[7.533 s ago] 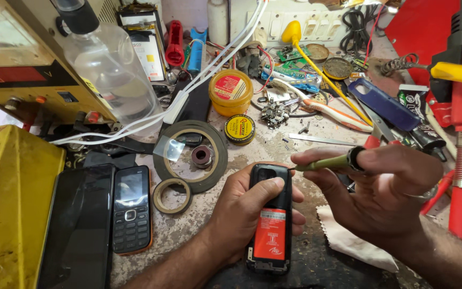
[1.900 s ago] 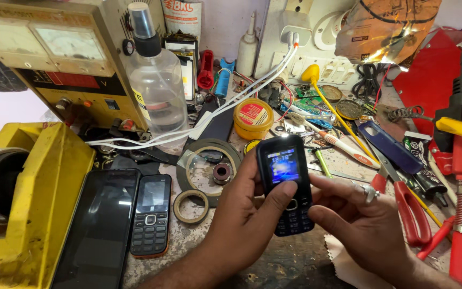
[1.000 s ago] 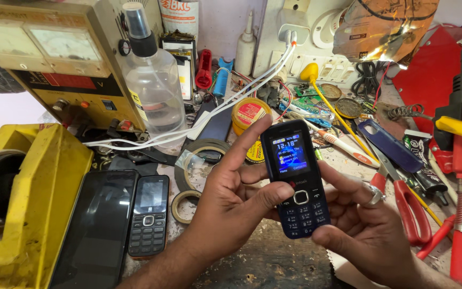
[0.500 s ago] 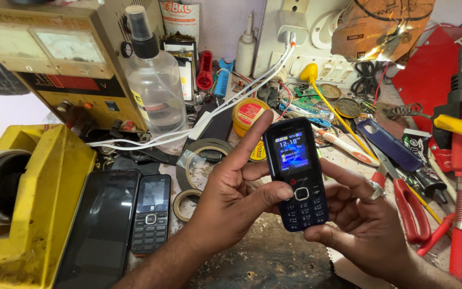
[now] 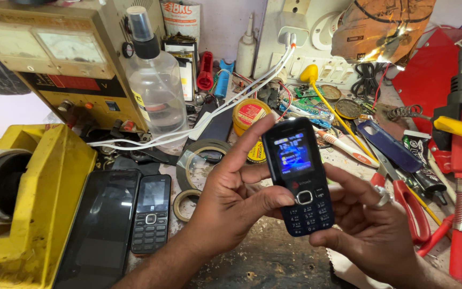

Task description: The person pries open the back cover of a feature phone, removes the battery, and uses a green screwdriver-like tool to work on the phone's internal components. They reassemble the phone, test its flashlight, and power it on to check the screen at the end.

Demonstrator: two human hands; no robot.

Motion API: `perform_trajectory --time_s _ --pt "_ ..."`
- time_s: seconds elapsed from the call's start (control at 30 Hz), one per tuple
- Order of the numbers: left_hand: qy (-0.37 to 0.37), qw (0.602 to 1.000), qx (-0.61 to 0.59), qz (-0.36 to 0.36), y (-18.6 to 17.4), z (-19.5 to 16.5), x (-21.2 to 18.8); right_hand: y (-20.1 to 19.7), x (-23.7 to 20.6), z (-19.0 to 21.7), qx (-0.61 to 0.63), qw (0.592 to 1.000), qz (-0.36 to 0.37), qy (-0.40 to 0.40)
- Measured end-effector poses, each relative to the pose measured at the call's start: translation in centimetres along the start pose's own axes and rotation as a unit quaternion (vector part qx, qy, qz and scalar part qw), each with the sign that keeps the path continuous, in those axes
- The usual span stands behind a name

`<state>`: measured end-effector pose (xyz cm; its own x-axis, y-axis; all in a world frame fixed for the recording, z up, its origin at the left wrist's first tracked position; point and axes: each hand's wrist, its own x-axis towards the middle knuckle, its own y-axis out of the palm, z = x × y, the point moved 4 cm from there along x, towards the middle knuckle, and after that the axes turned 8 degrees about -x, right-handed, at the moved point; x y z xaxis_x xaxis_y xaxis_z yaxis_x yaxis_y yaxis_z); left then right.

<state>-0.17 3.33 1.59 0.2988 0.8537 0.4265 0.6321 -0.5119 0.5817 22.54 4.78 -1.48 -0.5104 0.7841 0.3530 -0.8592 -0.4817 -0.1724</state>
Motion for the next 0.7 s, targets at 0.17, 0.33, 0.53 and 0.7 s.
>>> perform_trajectory --time_s 0.17,0.33,0.53,0.7 --pt "-0.003 1.0 0.013 0.008 0.1 -0.2 0.0 0.3 0.4 0.2 0.012 1.0 0.007 0.009" --pt "-0.006 1.0 0.023 0.0 0.0 -0.2 0.1 0.4 0.4 0.0 0.015 1.0 0.001 0.007" --pt "-0.011 1.0 0.027 -0.008 -0.2 -0.1 0.1 0.5 0.6 0.3 -0.006 1.0 -0.007 0.013" --pt "-0.013 0.998 0.043 -0.05 -1.0 0.8 0.4 1.4 1.3 1.3 -0.244 0.969 -0.017 -0.035"
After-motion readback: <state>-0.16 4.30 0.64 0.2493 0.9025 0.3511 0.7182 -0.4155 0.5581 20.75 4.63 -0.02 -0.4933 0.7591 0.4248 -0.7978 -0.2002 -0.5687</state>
